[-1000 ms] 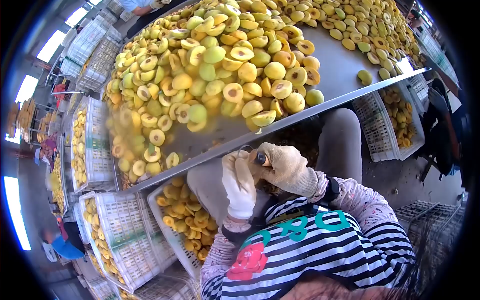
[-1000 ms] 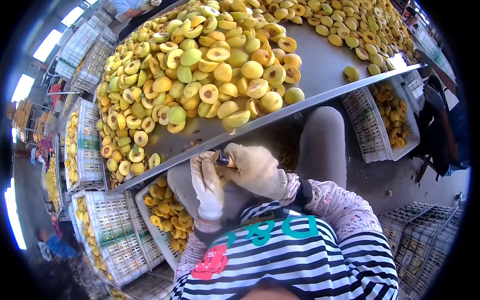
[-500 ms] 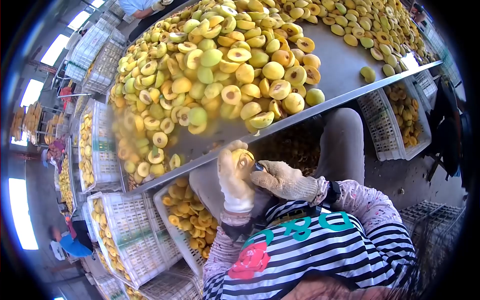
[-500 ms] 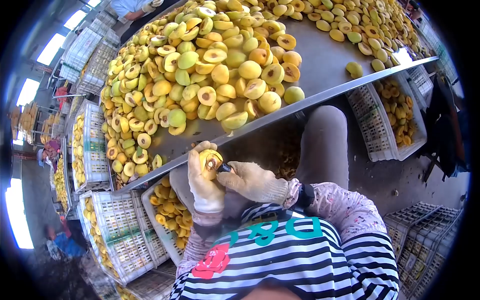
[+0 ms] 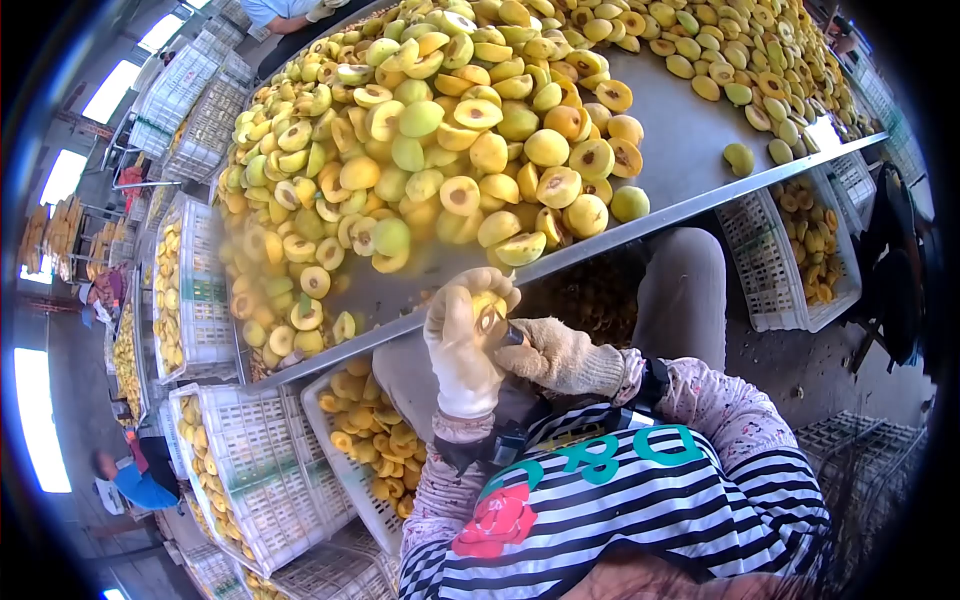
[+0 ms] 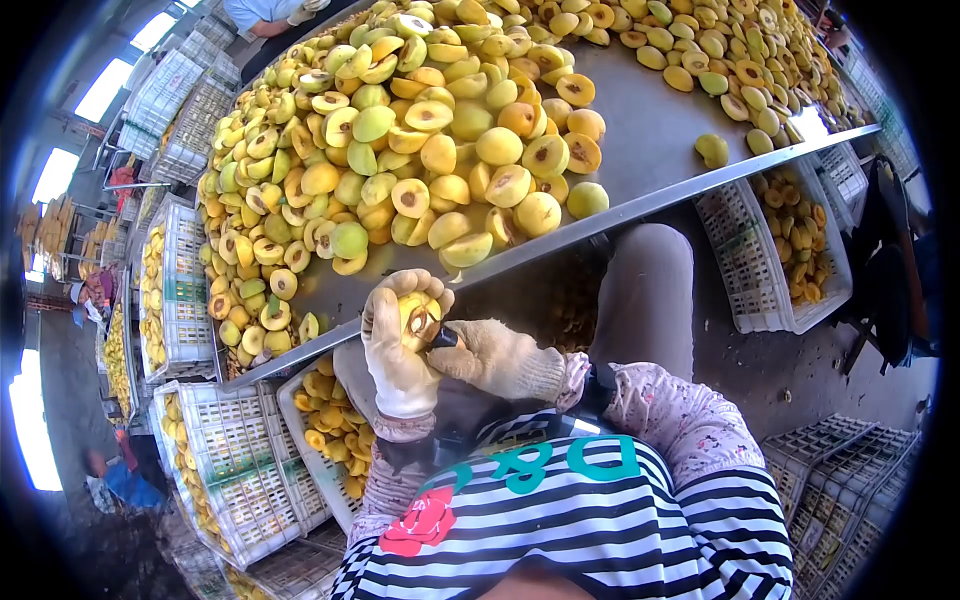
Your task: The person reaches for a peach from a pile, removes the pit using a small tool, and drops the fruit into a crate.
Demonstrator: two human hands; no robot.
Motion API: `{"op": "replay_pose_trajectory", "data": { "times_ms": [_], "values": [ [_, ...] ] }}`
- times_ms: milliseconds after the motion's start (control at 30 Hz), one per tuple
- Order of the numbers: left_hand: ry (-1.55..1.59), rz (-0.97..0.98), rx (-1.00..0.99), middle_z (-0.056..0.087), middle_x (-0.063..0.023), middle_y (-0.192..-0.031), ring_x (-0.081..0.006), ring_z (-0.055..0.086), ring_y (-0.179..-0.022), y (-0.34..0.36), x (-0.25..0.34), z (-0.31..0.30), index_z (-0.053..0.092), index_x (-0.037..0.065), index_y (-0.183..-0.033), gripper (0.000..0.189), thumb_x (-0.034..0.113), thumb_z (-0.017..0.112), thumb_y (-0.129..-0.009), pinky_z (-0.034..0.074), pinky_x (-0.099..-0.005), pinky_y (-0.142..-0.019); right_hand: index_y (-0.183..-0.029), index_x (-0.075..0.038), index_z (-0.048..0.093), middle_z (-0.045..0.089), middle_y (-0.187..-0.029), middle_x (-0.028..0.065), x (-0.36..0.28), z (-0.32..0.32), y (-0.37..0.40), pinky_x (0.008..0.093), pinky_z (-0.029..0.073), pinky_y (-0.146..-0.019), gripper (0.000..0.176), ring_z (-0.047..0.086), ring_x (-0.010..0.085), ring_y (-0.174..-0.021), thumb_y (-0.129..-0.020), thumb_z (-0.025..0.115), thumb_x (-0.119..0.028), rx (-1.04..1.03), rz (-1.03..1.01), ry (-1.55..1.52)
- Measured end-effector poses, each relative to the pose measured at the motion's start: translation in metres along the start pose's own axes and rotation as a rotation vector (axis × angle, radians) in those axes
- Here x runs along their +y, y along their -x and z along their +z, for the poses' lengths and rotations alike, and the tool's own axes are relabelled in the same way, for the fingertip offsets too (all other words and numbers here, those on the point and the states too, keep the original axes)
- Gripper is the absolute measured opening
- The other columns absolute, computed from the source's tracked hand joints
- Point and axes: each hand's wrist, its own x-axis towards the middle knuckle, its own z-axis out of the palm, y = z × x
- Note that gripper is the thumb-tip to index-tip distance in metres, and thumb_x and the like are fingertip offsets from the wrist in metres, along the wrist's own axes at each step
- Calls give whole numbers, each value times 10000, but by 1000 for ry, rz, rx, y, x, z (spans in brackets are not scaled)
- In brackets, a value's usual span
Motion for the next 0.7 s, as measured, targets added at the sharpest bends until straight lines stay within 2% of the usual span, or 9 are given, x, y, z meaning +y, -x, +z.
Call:
{"op": "replay_pose_trajectory", "data": {
  "times_ms": [133, 267, 333, 400, 500, 600, 633, 667, 700],
  "values": [
    [130, -73, -336, 704, -172, -981, -277, 670, -890, -8, 5, -18, 684, -28, -1087, 332, 285, 633, -989, 549, -381, -761, -1100, -21, 656, 679, -869, 103, 12, 1, -4, 346, 512, -778, 378, 635, 212, -814, -982, 607, -377, -100, -44, -71],
    [8, -96, -447, 707, -168, -985, -248, 673, -886, -13, 11, -31, 695, -33, -1082, 332, 280, 643, -984, 545, -355, -773, -1109, -20, 653, 664, -822, 105, -3, 1, 1, 343, 512, -765, 402, 632, 199, -793, -977, 612, -398, -34, -10, 159],
    [-69, -115, -536, 711, -159, -980, -223, 674, -877, -19, 18, -38, 697, -41, -1098, 320, 254, 651, -982, 541, -335, -778, -1110, -17, 651, 674, -833, 140, -9, -1, 2, 355, 516, -767, 427, 655, 241, -805, -974, 609, -420, -122, 105, 140],
    [-135, -226, -577, 714, -142, -970, -198, 674, -880, -20, 27, -40, 689, -53, -1127, 311, 219, 650, -982, 539, -318, -782, -1122, -11, 635, 680, -850, 183, -10, 1, 3, 379, 524, -762, 457, 673, 297, -814, -974, 605, -442, -152, 156, 231],
    [-179, -358, -633, 717, -137, -933, -194, 682, -868, -27, 35, -45, 680, -80, -1155, 309, 165, 648, -969, 550, -315, -773, -1145, -2, 610, 679, -846, 177, -7, 13, -1, 400, 525, -763, 497, 669, 296, -815, -980, 585, -470, -81, 181, 394],
    [-128, -460, -712, 707, -164, -862, -258, 689, -818, -29, 40, -51, 703, -81, -1057, 324, 221, 639, -958, 568, -349, -740, -937, -56, 556, 559, -683, 52, -5, 14, 3, 311, 432, -527, 438, 549, 174, -588, -994, 560, -490, -381, 431, -359],
    [35, -444, -684, 693, -146, -847, -253, 673, -799, -27, 35, -52, 690, -68, -1054, 329, 243, 622, -969, 558, -348, -734, -868, -74, 538, 519, -629, 11, -8, 15, 1, 282, 401, -449, 443, 510, 134, -513, -999, 551, -497, -471, 505, -611],
    [198, -428, -654, 678, -129, -832, -249, 657, -780, -22, 24, -53, 678, -54, -1052, 335, 265, 604, -980, 549, -347, -728, -791, -136, 469, 398, -604, -68, -13, 20, 6, 205, 293, -409, 442, 381, 52, -467, -990, 569, -518, -514, 484, -786],
    [361, -413, -623, 663, -112, -817, -244, 641, -761, -17, 14, -50, 665, -41, -1049, 342, 287, 586, -991, 539, -346, -722, -808, -131, 483, 400, -589, -57, -7, 23, 5, 214, 297, -407, 462, 375, 61, -458, -976, 571, -553, -595, 455, -949]
  ]
}}
